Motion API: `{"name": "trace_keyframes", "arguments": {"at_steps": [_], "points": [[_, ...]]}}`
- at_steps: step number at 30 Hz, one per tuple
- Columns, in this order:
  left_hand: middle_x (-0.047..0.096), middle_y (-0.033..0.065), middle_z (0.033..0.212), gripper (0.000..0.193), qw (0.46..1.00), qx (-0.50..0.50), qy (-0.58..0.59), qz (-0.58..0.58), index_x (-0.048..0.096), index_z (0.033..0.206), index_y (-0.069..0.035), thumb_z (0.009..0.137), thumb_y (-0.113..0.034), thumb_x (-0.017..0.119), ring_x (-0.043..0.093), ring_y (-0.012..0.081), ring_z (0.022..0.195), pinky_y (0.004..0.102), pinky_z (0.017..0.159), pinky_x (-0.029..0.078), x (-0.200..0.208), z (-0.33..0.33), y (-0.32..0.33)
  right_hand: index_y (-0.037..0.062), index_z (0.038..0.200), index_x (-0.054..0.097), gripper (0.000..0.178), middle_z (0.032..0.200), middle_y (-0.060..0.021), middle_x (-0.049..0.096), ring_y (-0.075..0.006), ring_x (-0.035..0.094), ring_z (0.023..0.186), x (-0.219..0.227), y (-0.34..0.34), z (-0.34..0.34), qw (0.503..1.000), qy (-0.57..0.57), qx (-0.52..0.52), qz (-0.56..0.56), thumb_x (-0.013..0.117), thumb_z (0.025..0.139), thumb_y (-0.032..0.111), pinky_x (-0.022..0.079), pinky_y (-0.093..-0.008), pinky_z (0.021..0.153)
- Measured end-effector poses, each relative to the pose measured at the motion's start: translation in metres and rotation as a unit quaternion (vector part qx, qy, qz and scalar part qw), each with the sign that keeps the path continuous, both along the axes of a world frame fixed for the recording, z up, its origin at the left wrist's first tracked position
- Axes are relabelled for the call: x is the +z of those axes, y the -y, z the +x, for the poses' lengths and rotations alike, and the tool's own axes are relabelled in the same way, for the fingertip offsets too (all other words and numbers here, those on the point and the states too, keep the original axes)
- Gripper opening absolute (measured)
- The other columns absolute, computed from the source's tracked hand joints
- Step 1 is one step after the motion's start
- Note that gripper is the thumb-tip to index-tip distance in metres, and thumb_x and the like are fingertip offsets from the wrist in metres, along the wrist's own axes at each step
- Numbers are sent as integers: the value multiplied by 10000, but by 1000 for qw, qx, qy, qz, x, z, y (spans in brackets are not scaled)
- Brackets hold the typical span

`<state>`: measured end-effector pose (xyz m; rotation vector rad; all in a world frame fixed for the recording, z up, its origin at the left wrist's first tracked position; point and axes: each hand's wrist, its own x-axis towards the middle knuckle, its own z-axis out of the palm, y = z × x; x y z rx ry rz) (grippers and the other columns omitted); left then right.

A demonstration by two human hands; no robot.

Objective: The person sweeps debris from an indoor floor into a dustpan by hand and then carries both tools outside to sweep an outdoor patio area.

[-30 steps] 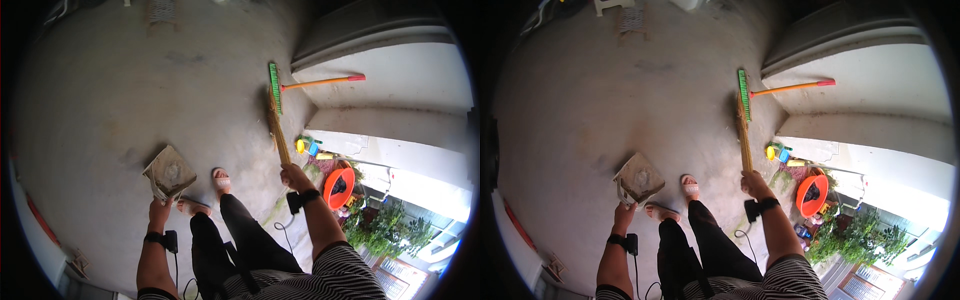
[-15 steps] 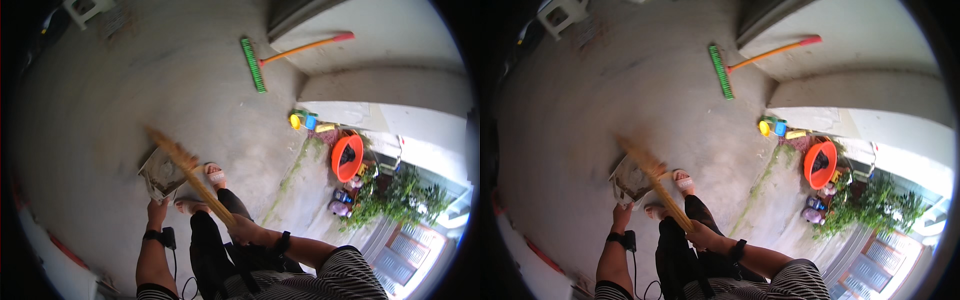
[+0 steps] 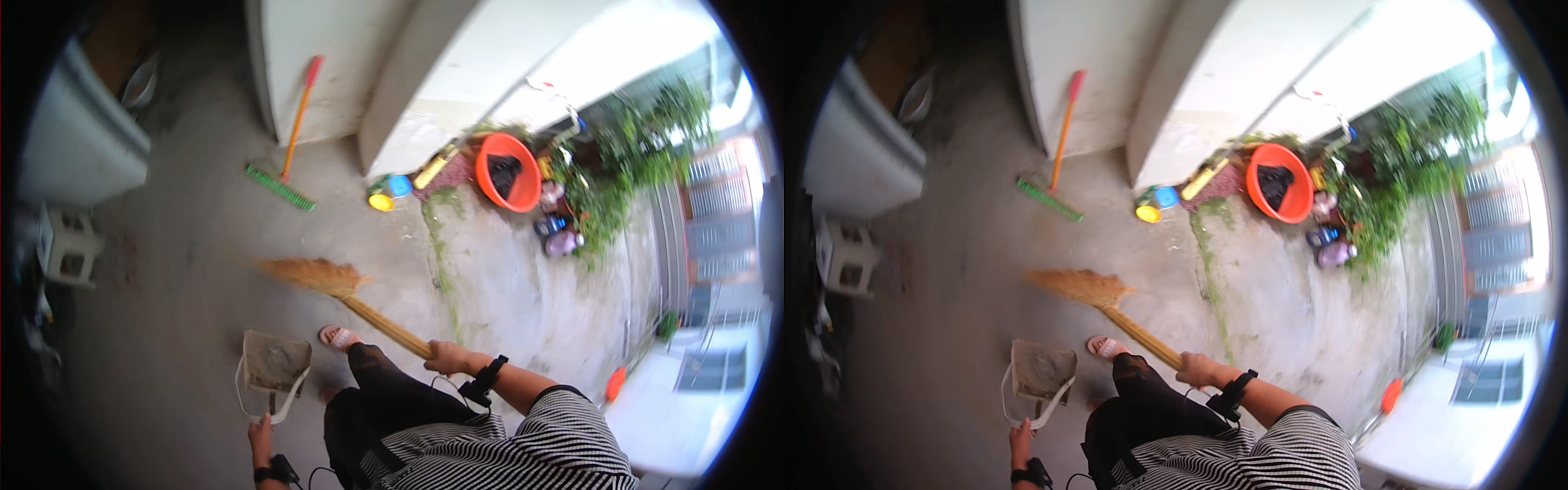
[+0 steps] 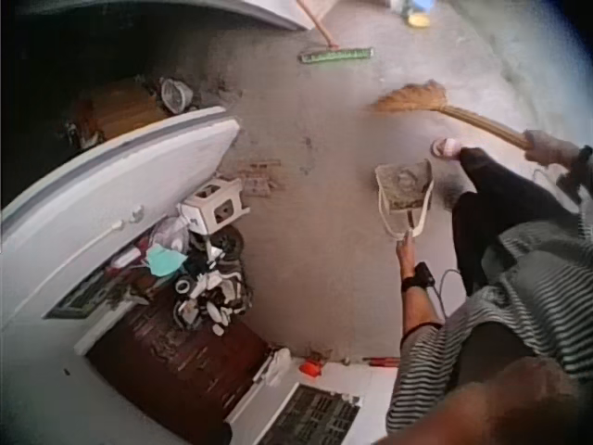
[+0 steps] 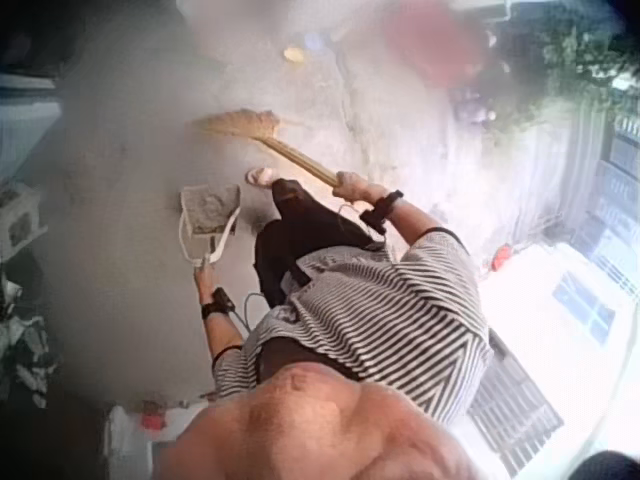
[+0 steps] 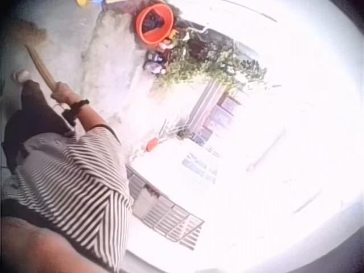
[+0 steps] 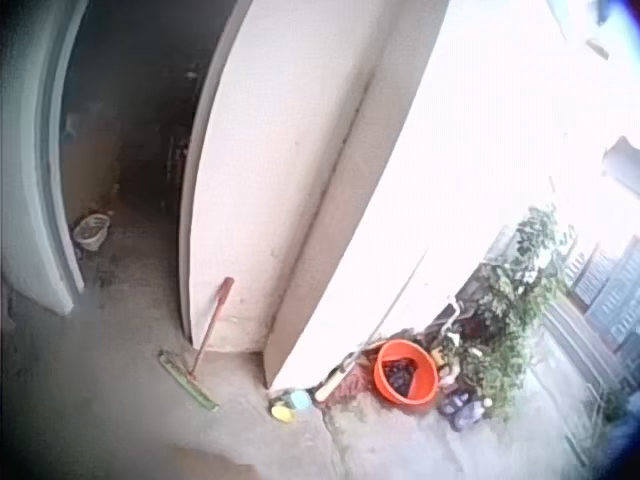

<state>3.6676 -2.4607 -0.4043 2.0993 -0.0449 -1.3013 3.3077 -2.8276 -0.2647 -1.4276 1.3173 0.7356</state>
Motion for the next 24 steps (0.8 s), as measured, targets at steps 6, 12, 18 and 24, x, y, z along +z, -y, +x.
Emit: {"name": "trace_keyframes", "arguments": {"at_steps": [6,12,18,24], "points": [[525,2,632,259,997,-71,29,-19,561,760,-30,875,-261,563,466,93,571,266,542,369,84,-1,41,-18,633,584,376,539,-93,589,-209,588,450,-2,-100,-145,971,-61,-229,-22,579,751,338,500,-312,502],[518,-6,619,243,989,-48,36,-138,541,759,-65,876,-277,561,446,81,516,227,458,327,85,22,54,-38,713,534,222,543,-83,515,-185,503,403,21,-288,-237,738,-15,-673,-34,616,772,160,411,-322,357],[551,61,782,397,974,-220,15,-44,609,965,16,843,-362,609,471,146,683,364,581,395,215,-57,92,-25,832,529,177,541,-61,481,-170,461,407,62,-519,-281,507,-6,-861,-37,604,797,131,389,-299,378],[435,-5,666,372,953,-292,-7,-77,602,845,-58,802,-427,624,406,137,600,312,509,326,212,-137,114,-19,864,494,131,568,-62,476,-170,468,442,77,-668,-265,214,-29,-974,-65,559,825,88,416,-305,389]]}}
